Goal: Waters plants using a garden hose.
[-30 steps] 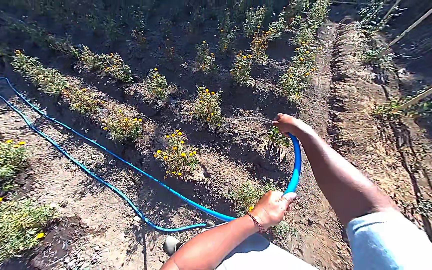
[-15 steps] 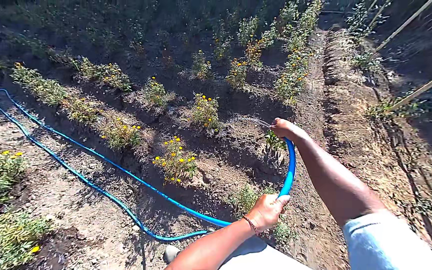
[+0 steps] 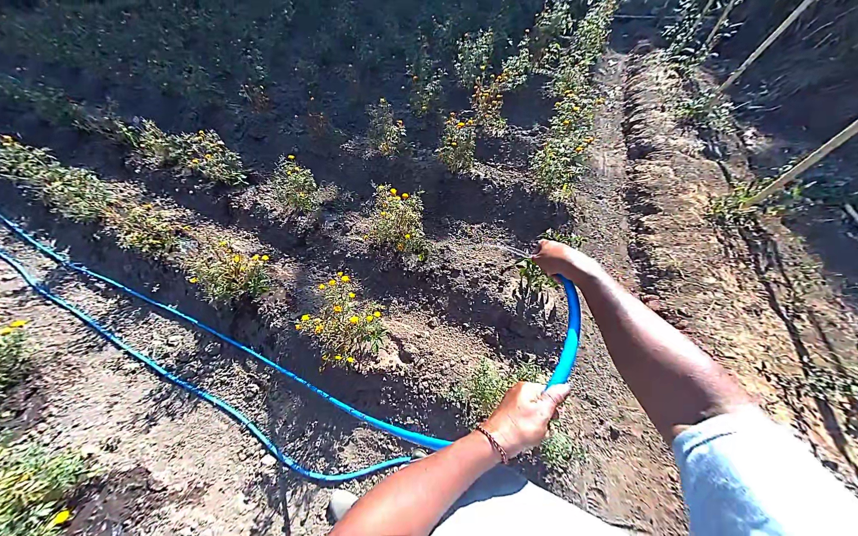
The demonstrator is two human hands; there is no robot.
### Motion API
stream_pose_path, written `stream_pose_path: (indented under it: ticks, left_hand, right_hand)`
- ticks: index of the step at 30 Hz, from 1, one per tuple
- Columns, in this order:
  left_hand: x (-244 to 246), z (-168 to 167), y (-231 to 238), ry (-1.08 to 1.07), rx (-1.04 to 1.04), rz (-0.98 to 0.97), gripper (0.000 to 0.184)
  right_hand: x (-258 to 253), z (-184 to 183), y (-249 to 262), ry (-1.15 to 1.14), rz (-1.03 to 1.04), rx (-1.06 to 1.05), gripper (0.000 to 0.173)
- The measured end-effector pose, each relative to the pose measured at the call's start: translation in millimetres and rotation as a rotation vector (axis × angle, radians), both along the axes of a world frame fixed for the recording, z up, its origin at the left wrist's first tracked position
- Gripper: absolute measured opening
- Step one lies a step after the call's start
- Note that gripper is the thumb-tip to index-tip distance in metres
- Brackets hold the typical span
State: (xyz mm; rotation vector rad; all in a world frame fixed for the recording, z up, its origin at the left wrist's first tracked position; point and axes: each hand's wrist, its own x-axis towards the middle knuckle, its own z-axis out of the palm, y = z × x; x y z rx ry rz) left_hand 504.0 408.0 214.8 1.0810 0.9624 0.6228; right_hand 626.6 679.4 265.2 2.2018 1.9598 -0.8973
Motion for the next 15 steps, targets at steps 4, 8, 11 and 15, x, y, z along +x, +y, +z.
stream_pose_path:
  ticks: [4, 8, 11, 15]
  left_hand:
    - [-1.3, -0.5, -1.0, 0.009, -0.016, 0.012, 0.046]
    - [-2.8, -0.3, -2.9, 0.009, -0.018, 0.018, 0.046]
    - [-3.1, -0.2, -3.4, 0.014, -0.013, 0.015, 0.046]
    - [-4.6, 1.8, -2.8, 0.018, 0.004, 0.034, 0.047]
  right_hand:
    - [-3.6, 2.8, -1.5, -0.003, 0.015, 0.018, 0.033]
    - [-10.8, 2.9, -1.0, 0.026, 0.009, 0.034, 0.030]
    - [-17.3, 5.5, -1.5, 0.060, 0.000, 0.033, 0.031]
    - [-20.2, 10.3, -3.5, 0.064, 0.010, 0.044, 0.034]
